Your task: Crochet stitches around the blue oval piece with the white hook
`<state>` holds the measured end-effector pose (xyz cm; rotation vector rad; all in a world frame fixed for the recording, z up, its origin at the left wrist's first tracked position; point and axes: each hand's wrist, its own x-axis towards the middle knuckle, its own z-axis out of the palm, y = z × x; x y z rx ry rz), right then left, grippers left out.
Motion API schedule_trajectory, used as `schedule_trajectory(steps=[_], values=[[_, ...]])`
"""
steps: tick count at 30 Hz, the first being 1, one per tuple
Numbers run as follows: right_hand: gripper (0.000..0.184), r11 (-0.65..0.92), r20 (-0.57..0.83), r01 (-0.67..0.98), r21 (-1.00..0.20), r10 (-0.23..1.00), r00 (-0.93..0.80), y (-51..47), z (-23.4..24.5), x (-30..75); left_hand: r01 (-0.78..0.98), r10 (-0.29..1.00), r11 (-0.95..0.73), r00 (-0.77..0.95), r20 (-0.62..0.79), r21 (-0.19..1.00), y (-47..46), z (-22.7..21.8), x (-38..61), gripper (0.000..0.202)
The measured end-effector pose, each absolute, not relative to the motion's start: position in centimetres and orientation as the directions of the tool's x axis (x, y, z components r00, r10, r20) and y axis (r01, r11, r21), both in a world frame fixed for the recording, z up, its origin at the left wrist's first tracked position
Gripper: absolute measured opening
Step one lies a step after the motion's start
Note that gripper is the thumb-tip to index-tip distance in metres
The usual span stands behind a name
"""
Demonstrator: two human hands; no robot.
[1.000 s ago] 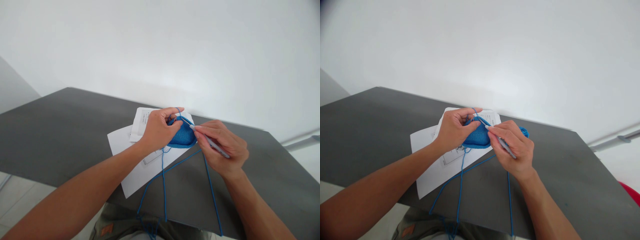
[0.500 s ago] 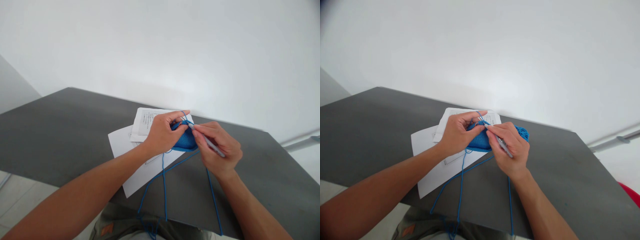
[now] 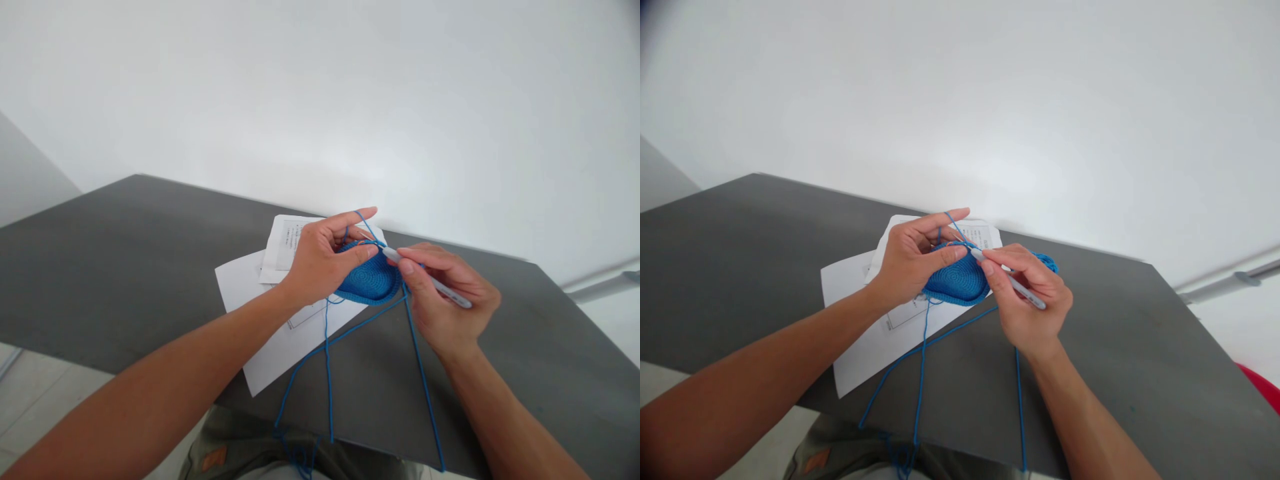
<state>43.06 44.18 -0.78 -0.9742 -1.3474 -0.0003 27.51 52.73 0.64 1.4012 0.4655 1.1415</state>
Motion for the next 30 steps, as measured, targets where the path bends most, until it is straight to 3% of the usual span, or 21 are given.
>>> schedule_trajectory(steps=[6,14,17,25,30], values=[[0.013,0.582,0.807,0.571,-0.579,0.512,0.295,44.3,-0.9,42.9,-0.337,0.868,-0.144,0.408,0.282,0.930,52.6,0.9,27.5,0.052],[0.042,0.581,0.938,0.802,-0.142,0.337,-0.078,43.7,-0.6,42.0,-0.445,0.872,0.084,0.465,0.150,0.891,52.6,1.6,27.4,0.047],[0.048,0.567,0.947,0.822,-0.050,0.287,-0.141,43.6,-0.4,42.0,-0.480,0.853,0.168,0.508,0.117,0.861,52.5,2.1,27.2,0.044],[0.051,0.621,0.934,0.782,-0.057,0.310,-0.179,43.7,-0.3,43.3,-0.489,0.814,0.222,0.569,0.116,0.843,52.8,2.4,26.6,0.043],[0.051,0.613,0.924,0.784,-0.096,0.348,-0.160,43.6,-0.3,43.2,-0.455,0.840,0.115,0.519,0.158,0.883,53.0,2.0,26.8,0.048]])
